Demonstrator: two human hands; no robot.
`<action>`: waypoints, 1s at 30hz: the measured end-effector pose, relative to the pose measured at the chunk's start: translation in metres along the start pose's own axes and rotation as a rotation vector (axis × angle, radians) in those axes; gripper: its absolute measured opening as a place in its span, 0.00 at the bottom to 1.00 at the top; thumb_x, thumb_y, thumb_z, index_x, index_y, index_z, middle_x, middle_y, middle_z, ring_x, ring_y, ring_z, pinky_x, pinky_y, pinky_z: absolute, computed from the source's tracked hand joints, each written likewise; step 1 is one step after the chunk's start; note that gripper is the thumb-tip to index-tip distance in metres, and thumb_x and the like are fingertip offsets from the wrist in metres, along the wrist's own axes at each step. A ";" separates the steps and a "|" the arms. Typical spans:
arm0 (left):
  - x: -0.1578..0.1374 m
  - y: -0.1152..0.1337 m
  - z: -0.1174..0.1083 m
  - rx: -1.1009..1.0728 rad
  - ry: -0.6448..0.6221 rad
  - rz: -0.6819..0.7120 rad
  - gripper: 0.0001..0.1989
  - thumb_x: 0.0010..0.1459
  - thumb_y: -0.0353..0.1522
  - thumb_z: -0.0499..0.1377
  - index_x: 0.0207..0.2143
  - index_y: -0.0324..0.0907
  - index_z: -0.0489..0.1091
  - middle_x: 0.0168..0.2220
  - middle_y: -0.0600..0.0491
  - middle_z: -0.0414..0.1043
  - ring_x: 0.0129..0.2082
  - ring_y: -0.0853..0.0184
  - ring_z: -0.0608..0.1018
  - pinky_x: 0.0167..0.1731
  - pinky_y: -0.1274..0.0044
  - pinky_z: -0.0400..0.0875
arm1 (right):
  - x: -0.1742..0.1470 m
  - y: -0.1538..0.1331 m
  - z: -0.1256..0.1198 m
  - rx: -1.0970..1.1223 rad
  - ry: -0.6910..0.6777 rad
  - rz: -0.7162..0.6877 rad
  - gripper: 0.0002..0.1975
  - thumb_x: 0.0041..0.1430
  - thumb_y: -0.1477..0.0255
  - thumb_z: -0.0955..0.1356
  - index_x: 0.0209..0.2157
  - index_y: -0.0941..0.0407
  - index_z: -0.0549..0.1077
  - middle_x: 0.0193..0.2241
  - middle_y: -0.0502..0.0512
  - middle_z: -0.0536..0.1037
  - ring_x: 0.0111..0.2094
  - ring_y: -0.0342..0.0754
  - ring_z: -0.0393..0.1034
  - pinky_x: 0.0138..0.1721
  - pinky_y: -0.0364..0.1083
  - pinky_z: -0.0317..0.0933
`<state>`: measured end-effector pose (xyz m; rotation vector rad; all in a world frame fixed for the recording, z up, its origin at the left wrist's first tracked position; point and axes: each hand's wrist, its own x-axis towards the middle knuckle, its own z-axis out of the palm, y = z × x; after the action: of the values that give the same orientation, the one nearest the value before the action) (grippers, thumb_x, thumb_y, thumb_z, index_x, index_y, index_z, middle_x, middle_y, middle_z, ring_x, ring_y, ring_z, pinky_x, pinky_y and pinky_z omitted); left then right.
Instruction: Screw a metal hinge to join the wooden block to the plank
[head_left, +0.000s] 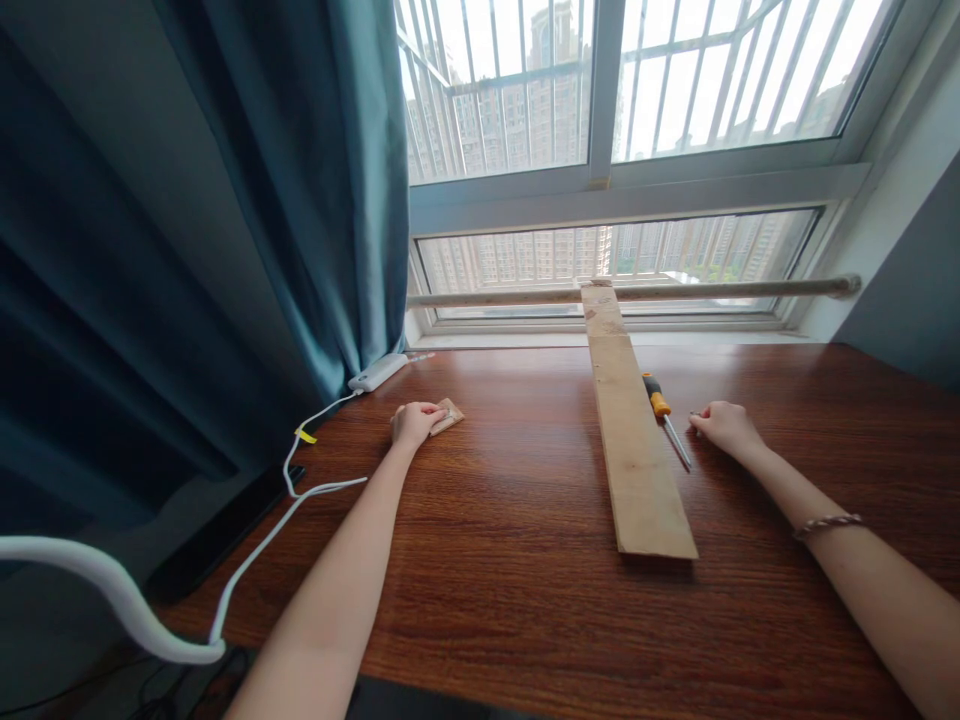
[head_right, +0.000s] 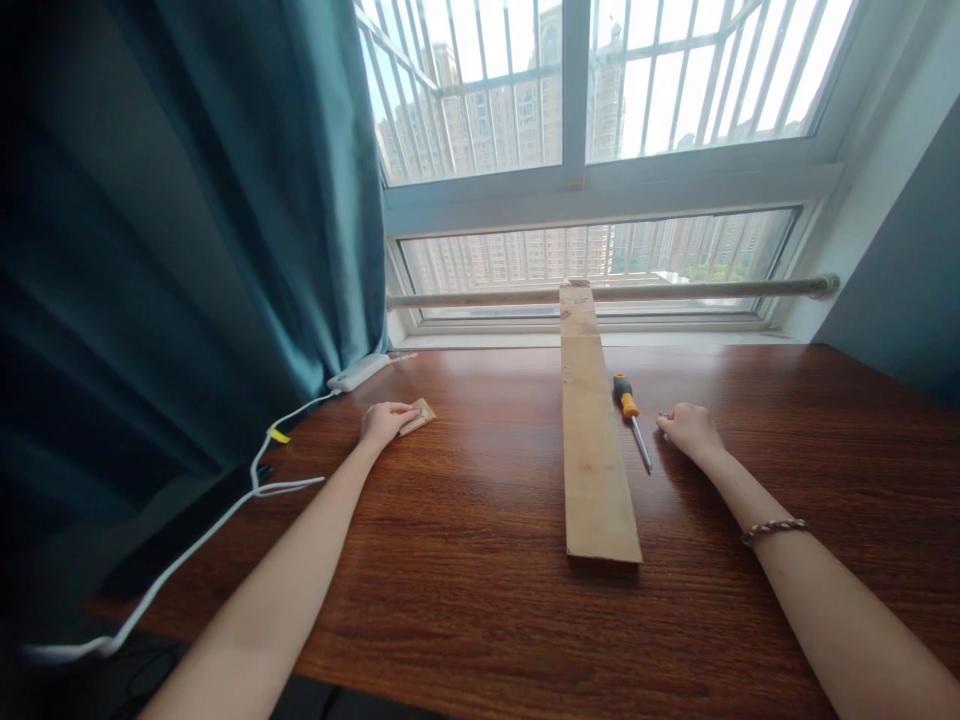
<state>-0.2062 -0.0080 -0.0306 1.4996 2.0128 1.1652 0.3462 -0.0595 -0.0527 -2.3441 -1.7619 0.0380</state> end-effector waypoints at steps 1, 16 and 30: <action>0.001 -0.002 0.001 -0.023 0.026 0.030 0.08 0.38 0.34 0.68 0.25 0.43 0.75 0.31 0.48 0.76 0.40 0.56 0.75 0.39 0.72 0.67 | 0.000 0.000 0.000 0.001 0.001 0.001 0.15 0.53 0.66 0.64 0.27 0.60 0.78 0.30 0.65 0.78 0.36 0.56 0.72 0.31 0.45 0.58; 0.009 -0.023 0.012 0.457 -0.013 0.389 0.13 0.55 0.37 0.55 0.40 0.47 0.76 0.44 0.46 0.71 0.44 0.58 0.70 0.47 0.71 0.62 | 0.001 0.002 0.002 0.012 0.010 -0.013 0.15 0.54 0.66 0.64 0.25 0.60 0.77 0.28 0.63 0.78 0.35 0.55 0.72 0.31 0.45 0.57; -0.019 0.008 0.019 0.184 0.014 0.217 0.10 0.45 0.39 0.65 0.29 0.47 0.70 0.41 0.44 0.67 0.52 0.48 0.61 0.52 0.59 0.52 | -0.006 -0.006 -0.007 0.115 0.036 0.029 0.12 0.50 0.69 0.66 0.18 0.59 0.73 0.21 0.61 0.75 0.32 0.54 0.72 0.28 0.44 0.57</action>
<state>-0.1807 -0.0170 -0.0391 1.8435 2.0543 1.0963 0.3399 -0.0647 -0.0450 -2.2749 -1.6627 0.0980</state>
